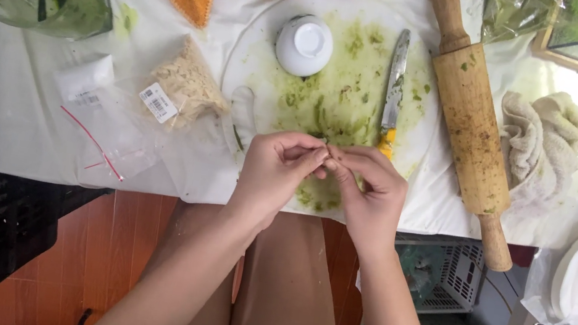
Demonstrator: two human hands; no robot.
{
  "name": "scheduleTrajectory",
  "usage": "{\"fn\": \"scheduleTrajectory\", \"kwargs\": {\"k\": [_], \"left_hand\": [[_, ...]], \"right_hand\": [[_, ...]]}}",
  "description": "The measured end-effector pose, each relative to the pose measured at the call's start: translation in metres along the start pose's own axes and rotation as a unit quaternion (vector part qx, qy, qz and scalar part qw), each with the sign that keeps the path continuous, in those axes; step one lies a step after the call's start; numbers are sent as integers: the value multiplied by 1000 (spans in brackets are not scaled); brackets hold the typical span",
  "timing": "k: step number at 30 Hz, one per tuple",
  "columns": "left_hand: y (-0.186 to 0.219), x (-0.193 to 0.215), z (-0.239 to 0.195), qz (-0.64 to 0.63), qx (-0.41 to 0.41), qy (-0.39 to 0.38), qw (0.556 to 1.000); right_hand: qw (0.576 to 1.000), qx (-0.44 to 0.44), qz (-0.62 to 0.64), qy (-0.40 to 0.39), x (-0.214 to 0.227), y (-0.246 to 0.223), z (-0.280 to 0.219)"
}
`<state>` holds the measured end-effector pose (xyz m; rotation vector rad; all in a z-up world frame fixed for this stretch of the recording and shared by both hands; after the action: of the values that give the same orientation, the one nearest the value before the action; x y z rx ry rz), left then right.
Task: Preparing stuffed snacks by rolling green dough, shaping with a cup, adding filling, and sealing the balls.
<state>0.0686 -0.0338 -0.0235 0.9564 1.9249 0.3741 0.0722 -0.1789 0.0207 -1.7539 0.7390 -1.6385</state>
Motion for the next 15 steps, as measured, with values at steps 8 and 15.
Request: {"fn": "scheduleTrajectory", "kwargs": {"k": [8,15], "left_hand": [[3,3,-1,-49,2,3,999],[15,-3,-9,51,-36,-11,998]], "right_hand": [[974,-81,212,-14,-2,-5,-2],[953,-125,277,-8,-13,4,-9]]}}
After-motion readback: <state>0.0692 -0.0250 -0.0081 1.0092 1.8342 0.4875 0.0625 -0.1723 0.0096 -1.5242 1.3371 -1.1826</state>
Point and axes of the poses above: each hand's wrist, its own z-axis towards the middle knuckle, its own x-axis out of the back of the hand, y = z × x, the point moved 4 cm from there along z, towards the middle knuckle, and after that the axes turned 15 degrees about -z, right-handed, at the moved point
